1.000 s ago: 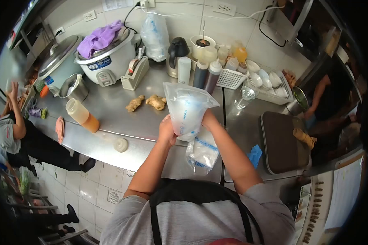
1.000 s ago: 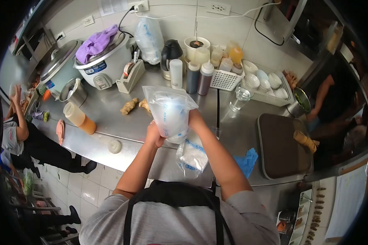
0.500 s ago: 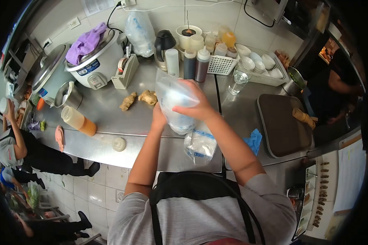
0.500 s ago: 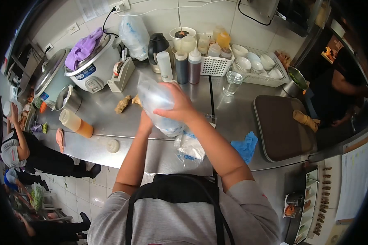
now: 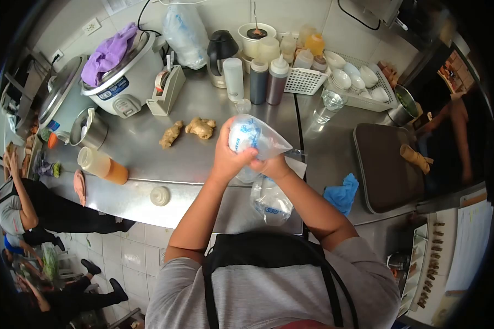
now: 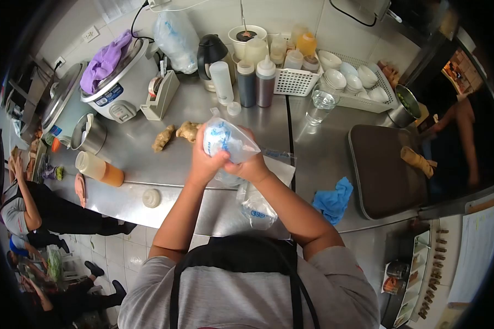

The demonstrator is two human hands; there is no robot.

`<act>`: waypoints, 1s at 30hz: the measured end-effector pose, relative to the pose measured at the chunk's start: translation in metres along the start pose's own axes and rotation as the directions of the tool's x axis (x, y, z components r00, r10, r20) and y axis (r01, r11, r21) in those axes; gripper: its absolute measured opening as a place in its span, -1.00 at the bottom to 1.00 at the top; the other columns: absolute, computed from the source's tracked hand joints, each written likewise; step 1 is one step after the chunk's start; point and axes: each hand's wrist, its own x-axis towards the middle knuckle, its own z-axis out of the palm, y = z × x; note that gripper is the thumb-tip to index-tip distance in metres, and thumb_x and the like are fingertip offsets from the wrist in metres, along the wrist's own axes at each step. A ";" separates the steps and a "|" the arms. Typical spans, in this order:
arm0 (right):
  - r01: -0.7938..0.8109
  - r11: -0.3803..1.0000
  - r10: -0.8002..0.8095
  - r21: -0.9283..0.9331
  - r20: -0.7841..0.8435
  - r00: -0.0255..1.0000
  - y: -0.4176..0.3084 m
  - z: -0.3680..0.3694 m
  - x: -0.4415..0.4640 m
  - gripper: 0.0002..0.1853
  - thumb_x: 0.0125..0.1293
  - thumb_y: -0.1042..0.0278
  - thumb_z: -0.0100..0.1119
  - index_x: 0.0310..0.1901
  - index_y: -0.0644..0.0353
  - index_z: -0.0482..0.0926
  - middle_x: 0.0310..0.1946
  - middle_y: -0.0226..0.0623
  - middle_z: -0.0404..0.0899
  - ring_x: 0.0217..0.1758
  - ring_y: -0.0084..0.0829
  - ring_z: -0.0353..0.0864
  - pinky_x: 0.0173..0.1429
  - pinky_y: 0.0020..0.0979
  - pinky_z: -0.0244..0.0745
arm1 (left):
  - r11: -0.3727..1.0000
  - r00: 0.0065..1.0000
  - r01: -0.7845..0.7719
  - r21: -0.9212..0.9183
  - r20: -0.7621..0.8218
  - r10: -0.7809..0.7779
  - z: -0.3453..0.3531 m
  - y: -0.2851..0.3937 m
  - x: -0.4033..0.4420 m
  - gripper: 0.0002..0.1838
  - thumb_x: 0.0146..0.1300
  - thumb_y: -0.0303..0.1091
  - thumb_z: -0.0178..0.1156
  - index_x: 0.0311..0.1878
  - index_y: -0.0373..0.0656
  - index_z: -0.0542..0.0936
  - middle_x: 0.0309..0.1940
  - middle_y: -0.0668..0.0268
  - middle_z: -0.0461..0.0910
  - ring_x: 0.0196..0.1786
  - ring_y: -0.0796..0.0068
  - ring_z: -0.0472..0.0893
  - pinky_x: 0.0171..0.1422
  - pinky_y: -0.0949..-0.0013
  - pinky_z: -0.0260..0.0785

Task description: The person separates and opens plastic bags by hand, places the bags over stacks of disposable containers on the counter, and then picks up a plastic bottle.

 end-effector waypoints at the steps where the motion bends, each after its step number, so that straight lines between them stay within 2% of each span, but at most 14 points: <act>1: 0.030 0.998 -0.029 0.053 -0.024 0.999 0.007 0.002 0.000 -0.40 -0.22 0.19 0.29 -0.10 0.27 0.33 -0.20 -0.26 0.43 -0.16 -0.41 0.44 -0.06 -0.40 0.33 | 1.000 1.000 -0.008 -0.010 -0.024 0.008 -0.001 -0.009 -0.003 -0.12 -0.31 -0.14 0.40 0.08 -0.30 0.18 -0.13 0.25 0.37 -0.07 0.49 0.38 0.03 0.44 0.24; 4: 0.122 0.991 -0.114 0.053 -0.121 0.986 0.019 0.007 -0.010 -0.41 -0.20 0.13 0.26 -0.10 0.24 0.35 -0.22 -0.23 0.45 -0.18 -0.35 0.45 -0.07 -0.40 0.33 | 0.999 0.999 -0.002 -0.034 -0.046 0.000 -0.005 -0.022 -0.010 -0.10 -0.33 -0.11 0.40 0.07 -0.31 0.18 -0.11 0.24 0.36 -0.06 0.48 0.38 0.04 0.42 0.23; 7: 0.150 0.975 -0.152 -0.162 0.001 0.988 0.024 0.002 -0.016 -0.37 -0.21 0.10 0.26 -0.08 0.23 0.34 -0.22 -0.19 0.44 -0.18 -0.29 0.46 -0.06 -0.39 0.32 | 1.000 0.998 0.014 -0.004 -0.054 -0.014 -0.009 -0.033 -0.016 -0.10 -0.33 -0.08 0.40 0.07 -0.31 0.18 -0.10 0.23 0.36 -0.04 0.46 0.38 0.05 0.41 0.23; 10: 0.109 0.975 -0.120 -0.195 -0.045 0.992 0.026 0.004 -0.025 -0.38 -0.08 -0.06 0.20 -0.08 0.25 0.33 -0.16 -0.28 0.42 -0.09 -0.42 0.41 -0.01 -0.40 0.30 | 1.000 0.999 -0.001 -0.014 -0.051 0.001 -0.010 -0.040 -0.020 -0.11 -0.31 -0.07 0.39 0.07 -0.31 0.18 -0.10 0.23 0.36 -0.05 0.46 0.38 0.04 0.41 0.23; 14: 0.068 0.960 -0.096 -0.270 -0.090 0.991 0.039 0.004 -0.037 -0.30 -0.21 0.11 0.25 0.00 0.24 0.25 -0.08 -0.07 0.34 -0.05 -0.16 0.38 0.00 -0.29 0.29 | 0.999 0.998 -0.031 -0.024 -0.055 0.029 -0.009 -0.045 -0.029 -0.12 -0.29 -0.06 0.37 0.07 -0.31 0.17 -0.11 0.22 0.37 -0.05 0.43 0.39 0.05 0.40 0.23; 17: 0.031 0.928 -0.069 -0.371 -0.088 0.994 0.033 0.000 -0.044 -0.27 -0.21 0.10 0.27 0.02 0.26 0.23 -0.06 -0.03 0.30 -0.01 -0.09 0.33 0.02 -0.25 0.27 | 0.992 1.000 -0.017 0.127 -0.021 0.019 -0.016 -0.049 -0.038 -0.16 -0.24 -0.12 0.33 0.10 -0.30 0.16 -0.03 0.16 0.31 0.02 0.36 0.35 0.10 0.36 0.18; 20: 0.001 0.873 -0.040 -0.488 -0.068 0.997 0.001 -0.008 -0.051 -0.26 -0.18 0.15 0.29 0.05 0.27 0.20 -0.01 -0.01 0.24 0.03 -0.07 0.29 0.06 -0.24 0.23 | 0.887 0.996 -0.086 0.455 0.003 0.095 -0.028 -0.050 -0.048 -0.23 -0.18 -0.24 0.25 0.12 -0.28 0.14 0.05 0.12 0.21 0.10 0.30 0.27 0.14 0.30 0.11; 22: -0.059 0.832 -0.010 -0.552 -0.121 0.993 -0.002 -0.021 -0.064 -0.28 -0.15 0.20 0.28 0.07 0.25 0.19 0.02 -0.03 0.20 0.04 -0.08 0.28 0.08 -0.24 0.22 | 0.902 0.973 -0.085 0.422 -0.161 0.166 -0.021 -0.012 -0.066 -0.26 -0.17 -0.34 0.17 0.15 -0.26 0.12 0.09 0.14 0.14 0.15 0.28 0.22 0.15 0.25 0.09; 23: -0.100 0.811 0.012 -0.577 -0.154 0.988 -0.001 -0.028 -0.074 -0.29 -0.14 0.22 0.27 0.08 0.24 0.19 0.03 -0.04 0.19 0.04 -0.08 0.28 0.09 -0.24 0.22 | 0.888 0.945 -0.205 0.412 -0.154 0.290 -0.020 0.016 -0.069 -0.27 -0.15 -0.37 0.14 0.16 -0.23 0.11 0.08 0.16 0.16 0.15 0.29 0.22 0.12 0.23 0.12; 25: -0.162 0.794 0.030 -0.586 -0.228 0.973 0.015 -0.053 -0.089 -0.34 -0.09 0.28 0.23 0.09 0.19 0.19 0.05 -0.08 0.15 -0.01 -0.17 0.33 0.05 -0.30 0.26 | 0.664 0.748 -0.567 0.487 -0.033 0.663 0.000 0.100 -0.081 -0.35 -0.06 -0.26 0.13 0.12 -0.21 0.15 0.07 0.15 0.18 0.07 0.26 0.29 0.08 0.25 0.18; 27: -0.274 0.840 0.110 -0.468 -0.347 0.931 0.009 -0.078 -0.102 -0.39 -0.06 0.31 0.21 0.07 0.17 0.22 0.03 -0.11 0.16 -0.11 -0.28 0.39 -0.06 -0.37 0.35 | 0.265 0.253 -0.851 0.453 -0.088 0.963 0.041 0.173 -0.093 -0.56 0.10 -0.07 -0.11 -0.03 -0.15 0.27 -0.18 0.16 0.29 -0.13 0.35 0.35 -0.11 0.32 0.23; 28: -0.339 0.826 0.138 -0.451 -0.420 0.897 0.004 -0.091 -0.108 -0.41 -0.06 0.32 0.20 0.06 0.17 0.24 0.03 -0.13 0.16 -0.15 -0.33 0.41 -0.13 -0.41 0.37 | 0.017 -0.047 -0.890 0.456 -0.128 0.991 0.049 0.189 -0.107 -0.57 0.17 0.03 -0.22 -0.11 -0.13 0.34 -0.31 0.16 0.35 -0.23 0.40 0.39 -0.21 0.36 0.26; 29: -0.389 0.814 0.159 -0.430 -0.479 0.863 0.000 -0.100 -0.112 -0.44 -0.05 0.34 0.20 0.05 0.16 0.27 0.02 -0.15 0.16 -0.20 -0.38 0.43 -0.19 -0.45 0.40 | -0.055 -0.076 -0.917 0.395 -0.037 0.996 0.043 0.201 -0.129 -0.62 0.11 -0.04 -0.06 -0.07 -0.05 0.37 -0.17 0.29 0.35 -0.06 0.51 0.32 -0.14 0.42 0.23; 30: -0.366 0.783 0.090 -0.502 -0.490 0.867 -0.003 -0.109 -0.118 -0.47 -0.04 0.35 0.19 0.02 0.16 0.29 0.01 -0.16 0.17 -0.25 -0.39 0.45 -0.22 -0.46 0.40 | -0.116 -0.104 -0.940 0.322 0.053 0.993 0.038 0.213 -0.151 -0.61 0.06 -0.11 0.11 -0.03 0.03 0.40 -0.03 0.43 0.34 0.11 0.61 0.25 -0.07 0.47 0.21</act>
